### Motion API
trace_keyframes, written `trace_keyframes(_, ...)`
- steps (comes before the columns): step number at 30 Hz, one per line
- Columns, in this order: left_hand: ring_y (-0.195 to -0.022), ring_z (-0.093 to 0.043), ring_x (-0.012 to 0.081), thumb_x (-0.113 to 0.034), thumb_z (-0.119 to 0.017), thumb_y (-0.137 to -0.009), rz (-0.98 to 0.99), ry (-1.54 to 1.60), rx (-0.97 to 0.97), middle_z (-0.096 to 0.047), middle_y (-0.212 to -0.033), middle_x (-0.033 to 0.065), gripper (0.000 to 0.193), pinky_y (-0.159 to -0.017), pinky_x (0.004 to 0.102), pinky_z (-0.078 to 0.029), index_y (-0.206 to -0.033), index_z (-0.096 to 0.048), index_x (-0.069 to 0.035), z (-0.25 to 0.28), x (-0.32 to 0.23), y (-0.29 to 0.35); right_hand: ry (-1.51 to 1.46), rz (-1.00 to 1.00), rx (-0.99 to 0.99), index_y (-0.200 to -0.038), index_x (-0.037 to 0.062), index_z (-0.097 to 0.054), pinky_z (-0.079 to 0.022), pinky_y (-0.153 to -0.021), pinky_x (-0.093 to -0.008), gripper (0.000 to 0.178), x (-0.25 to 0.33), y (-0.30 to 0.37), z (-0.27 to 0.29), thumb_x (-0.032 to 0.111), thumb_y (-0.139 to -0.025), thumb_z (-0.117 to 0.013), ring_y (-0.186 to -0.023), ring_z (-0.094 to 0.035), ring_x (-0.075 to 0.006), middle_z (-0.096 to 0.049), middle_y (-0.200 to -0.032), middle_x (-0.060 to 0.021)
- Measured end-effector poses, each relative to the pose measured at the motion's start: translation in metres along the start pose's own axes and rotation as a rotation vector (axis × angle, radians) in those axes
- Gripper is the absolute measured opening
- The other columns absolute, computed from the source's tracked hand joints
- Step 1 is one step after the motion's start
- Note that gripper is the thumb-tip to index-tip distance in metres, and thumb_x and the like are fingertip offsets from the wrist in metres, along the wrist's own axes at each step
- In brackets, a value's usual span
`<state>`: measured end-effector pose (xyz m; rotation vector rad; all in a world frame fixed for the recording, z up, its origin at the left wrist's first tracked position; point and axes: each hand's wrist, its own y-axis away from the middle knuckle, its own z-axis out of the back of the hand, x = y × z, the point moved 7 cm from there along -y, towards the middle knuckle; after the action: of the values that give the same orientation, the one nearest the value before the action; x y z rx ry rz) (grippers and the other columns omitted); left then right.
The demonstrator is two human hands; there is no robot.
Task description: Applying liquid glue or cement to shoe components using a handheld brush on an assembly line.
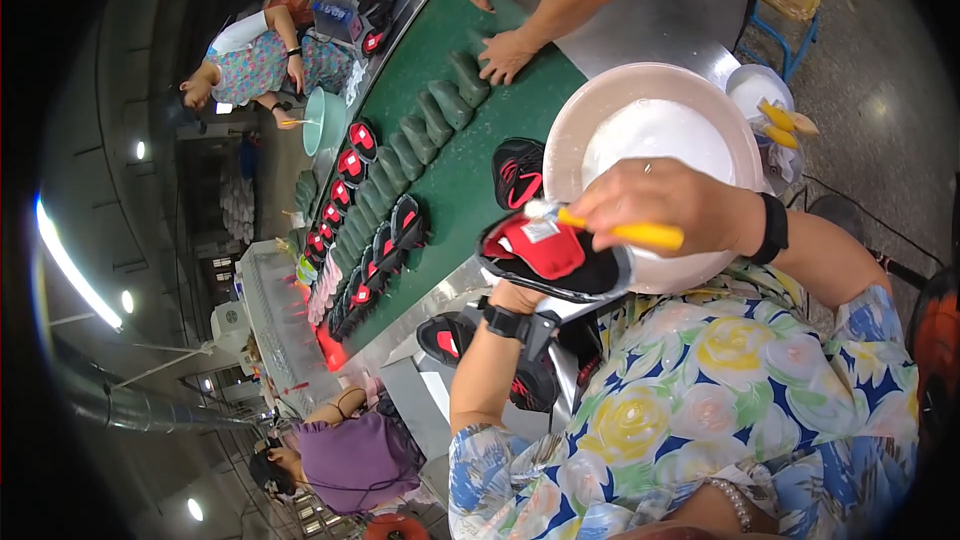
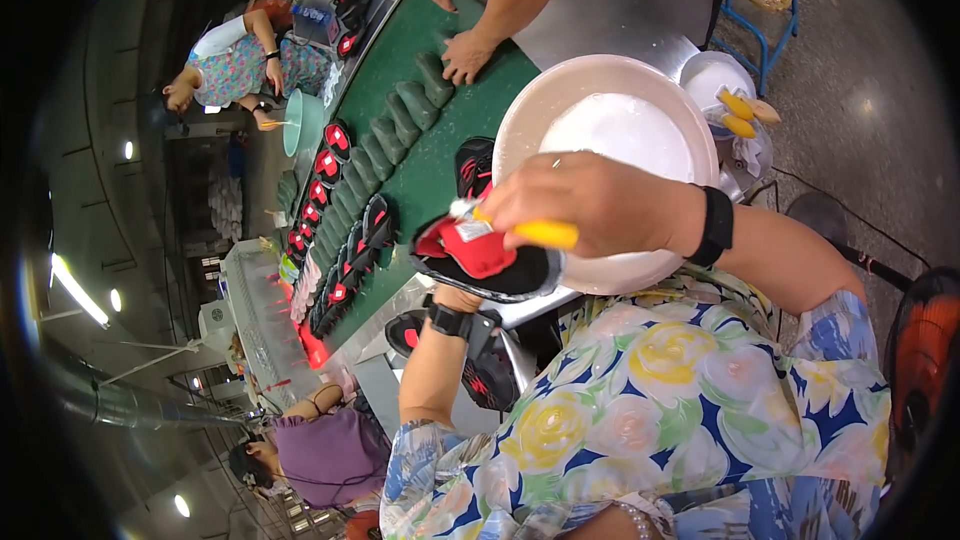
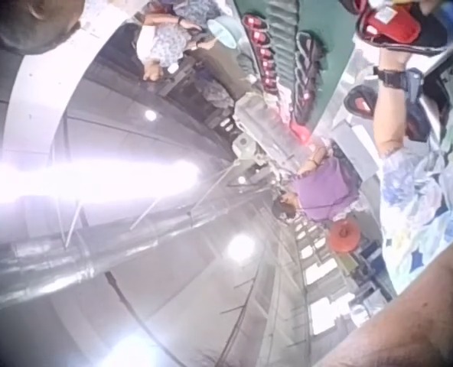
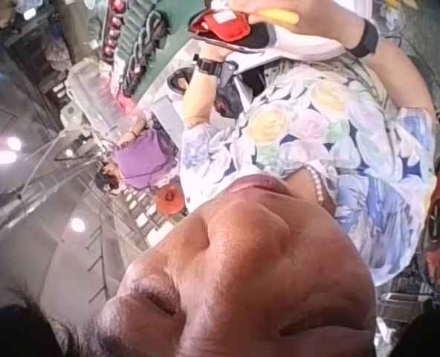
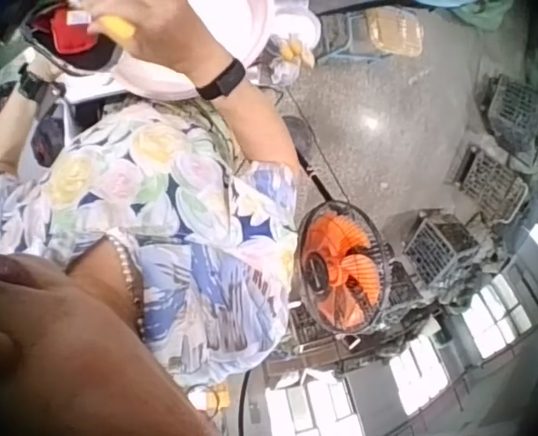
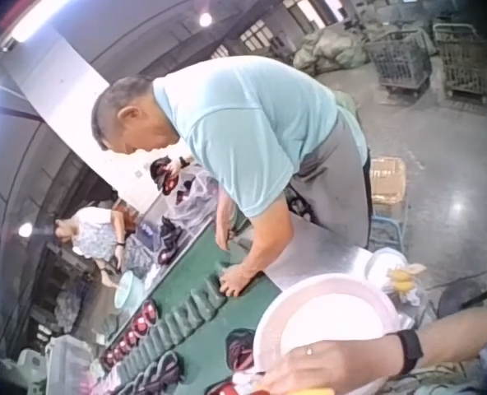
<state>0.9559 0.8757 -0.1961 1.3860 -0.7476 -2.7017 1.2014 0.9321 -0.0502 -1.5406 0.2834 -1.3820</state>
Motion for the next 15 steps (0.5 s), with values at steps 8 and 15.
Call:
trace_keyframes(8, -0.128, -0.052, 0.0199, -0.011, -0.055, -0.099, -0.195, 0.330, 0.072, -0.053, -0.139, 0.0074, 0.043, -0.110, 0.0347, -0.042, -0.141, -0.045, -0.013, -0.044, -0.085, 0.006, 0.135, 0.092, 0.162, -0.099, 0.0059, -0.064, -0.055, -0.083, -0.0367, 0.017, -0.012, 0.000, -0.018, 0.007, -0.082, -0.065, -0.095, -0.067, -0.0269, -0.069, -0.103, -0.0078)
trace_keyframes(15, -0.128, -0.054, 0.0250, -0.020, -0.063, -0.097, -0.001, 0.827, 0.158, -0.055, -0.140, 0.0127, 0.050, -0.111, 0.0395, -0.044, -0.142, -0.045, -0.006, -0.040, -0.055, 0.013, 0.149, -0.150, 0.322, -0.098, 0.0059, -0.062, -0.054, -0.080, -0.0388, 0.015, -0.030, 0.015, -0.014, 0.007, -0.084, -0.065, -0.088, -0.066, -0.0293, -0.065, -0.093, -0.0103)
